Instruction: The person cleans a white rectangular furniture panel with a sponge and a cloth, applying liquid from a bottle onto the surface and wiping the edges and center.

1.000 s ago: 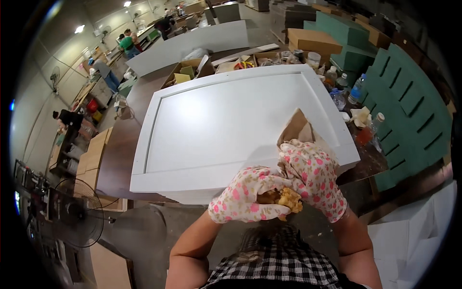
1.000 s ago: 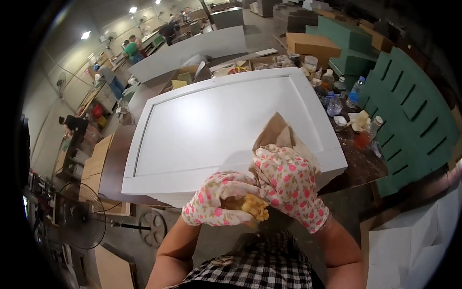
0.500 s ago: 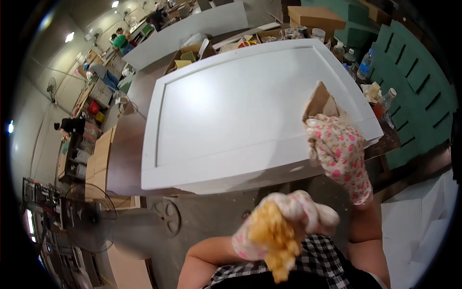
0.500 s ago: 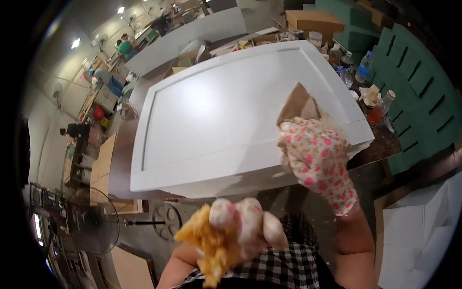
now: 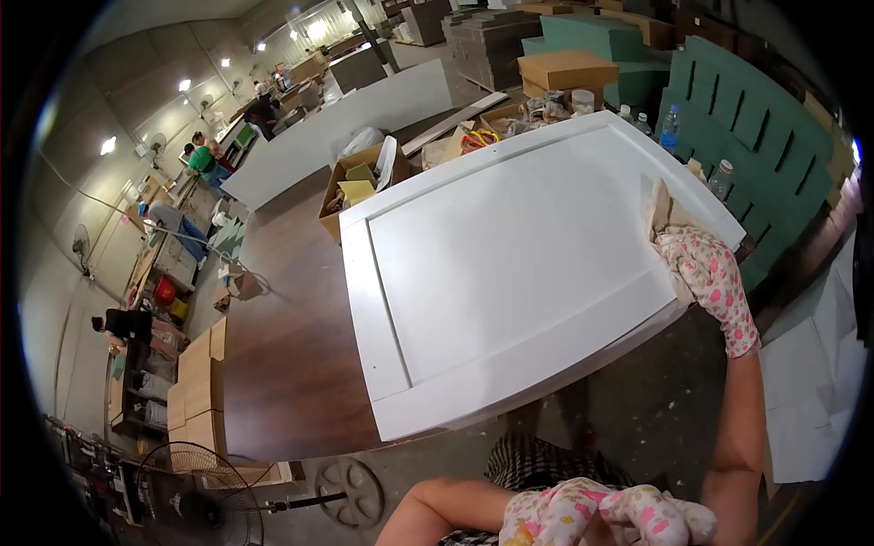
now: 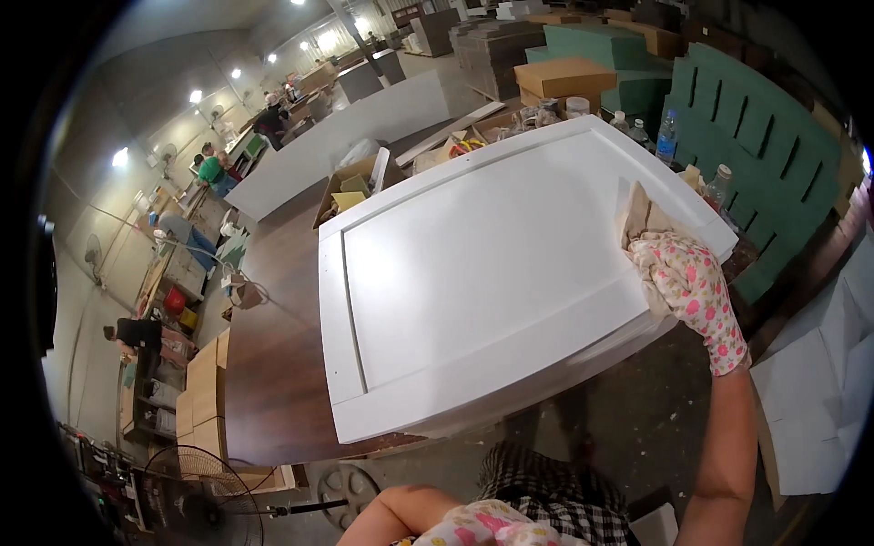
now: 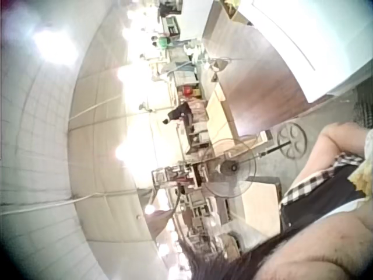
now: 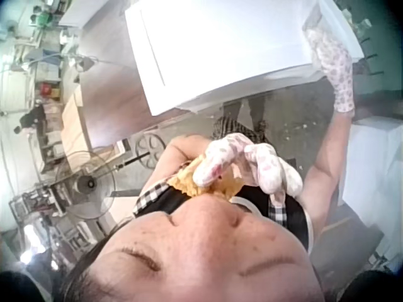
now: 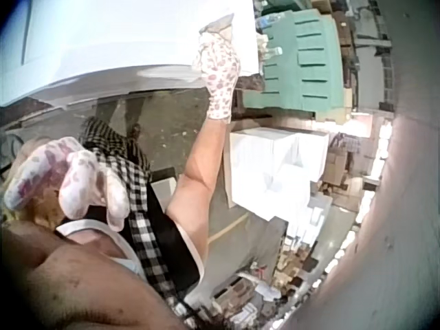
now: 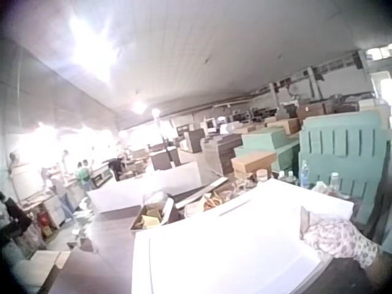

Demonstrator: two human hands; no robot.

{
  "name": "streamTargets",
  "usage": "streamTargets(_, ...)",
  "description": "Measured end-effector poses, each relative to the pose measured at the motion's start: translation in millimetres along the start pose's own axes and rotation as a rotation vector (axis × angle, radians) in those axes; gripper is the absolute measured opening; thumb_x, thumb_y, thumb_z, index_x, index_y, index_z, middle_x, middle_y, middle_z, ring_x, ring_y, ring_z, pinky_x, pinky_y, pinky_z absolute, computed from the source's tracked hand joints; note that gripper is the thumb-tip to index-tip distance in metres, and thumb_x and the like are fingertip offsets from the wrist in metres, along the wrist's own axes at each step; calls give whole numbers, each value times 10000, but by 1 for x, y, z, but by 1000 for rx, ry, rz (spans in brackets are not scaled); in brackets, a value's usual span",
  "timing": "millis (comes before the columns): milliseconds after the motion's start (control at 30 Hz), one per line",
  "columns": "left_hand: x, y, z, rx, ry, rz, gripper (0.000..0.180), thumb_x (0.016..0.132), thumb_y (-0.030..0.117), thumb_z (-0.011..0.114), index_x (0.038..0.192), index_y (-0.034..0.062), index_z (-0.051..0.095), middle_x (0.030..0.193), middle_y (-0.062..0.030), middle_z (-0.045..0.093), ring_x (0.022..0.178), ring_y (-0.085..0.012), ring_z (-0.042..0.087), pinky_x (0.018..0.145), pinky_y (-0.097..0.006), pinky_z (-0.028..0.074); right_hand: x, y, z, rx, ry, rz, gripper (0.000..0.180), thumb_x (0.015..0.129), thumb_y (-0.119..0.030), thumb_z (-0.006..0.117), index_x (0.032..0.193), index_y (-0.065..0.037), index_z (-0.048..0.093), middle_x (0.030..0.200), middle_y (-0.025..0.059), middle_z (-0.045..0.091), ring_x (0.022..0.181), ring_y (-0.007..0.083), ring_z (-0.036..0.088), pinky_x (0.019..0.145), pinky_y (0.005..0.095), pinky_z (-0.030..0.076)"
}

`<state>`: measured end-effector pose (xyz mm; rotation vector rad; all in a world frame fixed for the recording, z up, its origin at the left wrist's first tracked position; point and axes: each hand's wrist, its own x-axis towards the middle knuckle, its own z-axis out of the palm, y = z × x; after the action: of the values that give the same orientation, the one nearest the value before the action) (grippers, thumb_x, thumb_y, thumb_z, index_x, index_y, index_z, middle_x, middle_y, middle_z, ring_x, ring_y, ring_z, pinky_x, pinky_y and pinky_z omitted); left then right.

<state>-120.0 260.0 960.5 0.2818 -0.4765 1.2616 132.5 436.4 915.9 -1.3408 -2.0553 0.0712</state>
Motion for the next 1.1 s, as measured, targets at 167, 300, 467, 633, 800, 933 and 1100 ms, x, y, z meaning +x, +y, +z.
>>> streamTargets(167, 0, 3, -1, -45, -10, -16, 128, 881, 249, 586, 865, 123, 607, 843, -156, 575, 787, -309, 531, 750, -416, 441, -5, 16, -2, -90, 15, -12, 303, 855, -210, 605, 1106, -44, 639, 1126, 147, 630, 1078, 322, 567, 969, 413, 410)
streamTargets(300, 2, -4, -4, -1, -13, 0, 128, 880, 249, 588, 865, 125, 618, 852, -166, 583, 786, -319, 543, 753, -421, 449, -3, 18, 7, 33, 6, -47, 321, 852, -202, 610, 1128, -39, 624, 1134, 152, 620, 1081, 320, 561, 969, 414, 410)
streamTargets(467, 12, -11, -9, -55, -15, 6, 128, 879, 249, 591, 864, 129, 633, 863, -179, 593, 785, -331, 557, 757, -429, 458, -10, 29, 1, -41, 6, -37, 313, 865, -198, 583, 1131, -39, 620, 1142, 148, 617, 1081, 319, 563, 979, 410, 402)
streamTargets(633, 11, -17, -15, 28, -12, 94, 130, 879, 249, 594, 863, 132, 648, 874, -192, 603, 784, -343, 572, 761, -436, 468, 25, -16, 11, 90, -81, -225, 316, 872, -176, 541, 1143, -29, 612, 1185, 148, 606, 1126, 317, 546, 993, 411, 386)
streamTargets(800, 20, -26, -13, -20, -49, 76, 132, 878, 249, 597, 862, 135, 662, 885, -204, 613, 783, -355, 587, 766, -444, 477, 22, -7, -4, 50, -104, -197, 293, 902, -145, 506, 1150, -30, 611, 1181, 138, 615, 1128, 300, 553, 978, 380, 399)
streamTargets(933, 22, -23, -17, -17, -45, 123, 135, 877, 249, 600, 861, 138, 674, 894, -214, 620, 782, -364, 599, 769, -450, 485, 27, 0, -1, 45, -157, -251, 260, 941, -114, 491, 1162, -49, 611, 1167, 126, 625, 1113, 274, 565, 951, 347, 422)
streamTargets(1100, 24, -25, -16, -42, -27, 125, 139, 876, 250, 603, 860, 141, 689, 906, -227, 630, 781, -376, 613, 773, -457, 494, 8, 8, -3, -2, -44, -180, 291, 854, -102, 561, 1133, -37, 609, 1183, 150, 600, 1130, 333, 536, 976, 419, 394)
